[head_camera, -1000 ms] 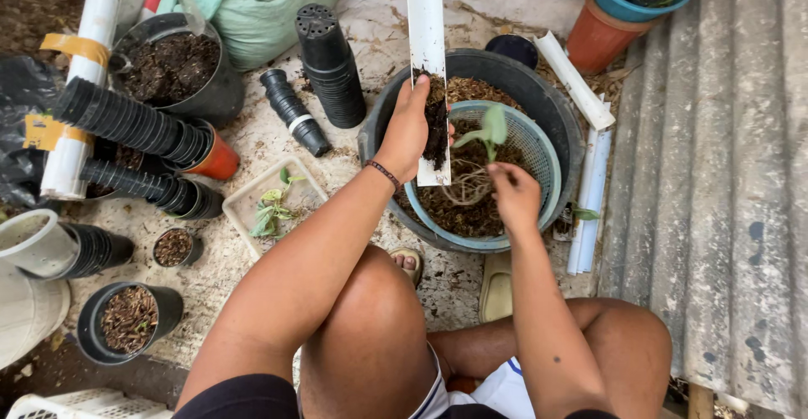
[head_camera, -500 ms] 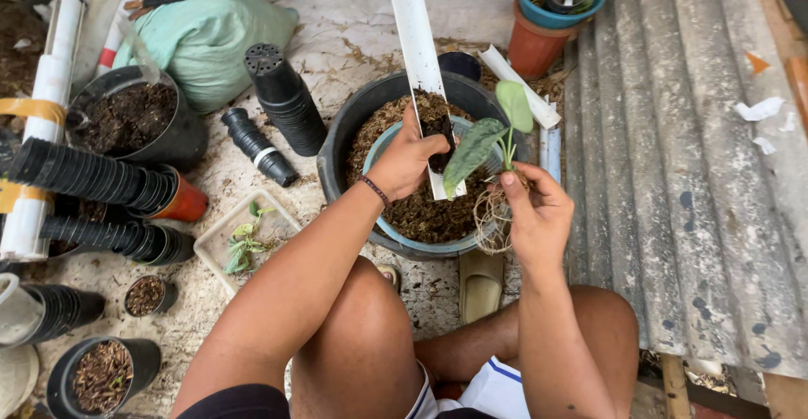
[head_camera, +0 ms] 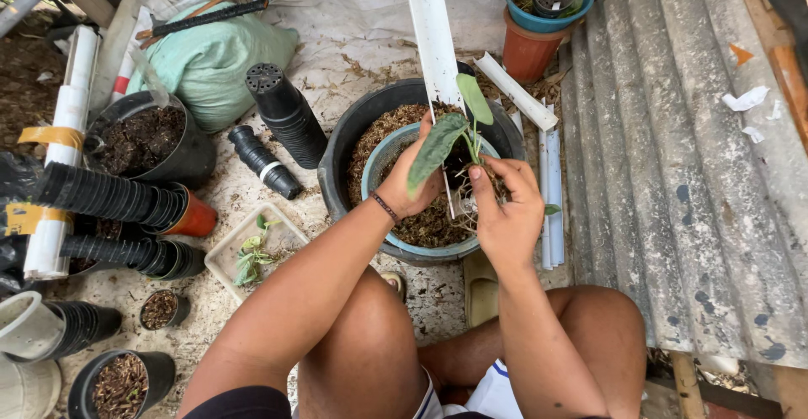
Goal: The person mounts small plants onto a vertical white PVC pipe using soil and tape. They place soil around the roots, secure the plant to the pipe, and wrap tape around the base to hold it in place.
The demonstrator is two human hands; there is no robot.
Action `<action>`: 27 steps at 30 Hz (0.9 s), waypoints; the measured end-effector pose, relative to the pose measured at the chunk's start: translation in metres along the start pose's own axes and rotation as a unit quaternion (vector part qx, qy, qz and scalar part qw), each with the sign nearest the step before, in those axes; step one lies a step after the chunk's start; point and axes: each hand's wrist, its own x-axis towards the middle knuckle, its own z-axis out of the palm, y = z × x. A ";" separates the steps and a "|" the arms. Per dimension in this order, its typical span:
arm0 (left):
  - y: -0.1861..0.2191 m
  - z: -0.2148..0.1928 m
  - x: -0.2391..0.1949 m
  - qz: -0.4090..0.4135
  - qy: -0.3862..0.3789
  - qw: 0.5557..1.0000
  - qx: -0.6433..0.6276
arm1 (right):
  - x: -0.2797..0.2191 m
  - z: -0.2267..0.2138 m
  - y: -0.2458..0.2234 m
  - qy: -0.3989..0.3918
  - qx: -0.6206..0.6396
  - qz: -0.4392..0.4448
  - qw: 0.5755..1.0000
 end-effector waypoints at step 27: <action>-0.001 0.020 -0.020 0.046 -0.141 0.983 0.104 | 0.010 -0.021 -0.033 -0.030 -0.083 -0.019 0.996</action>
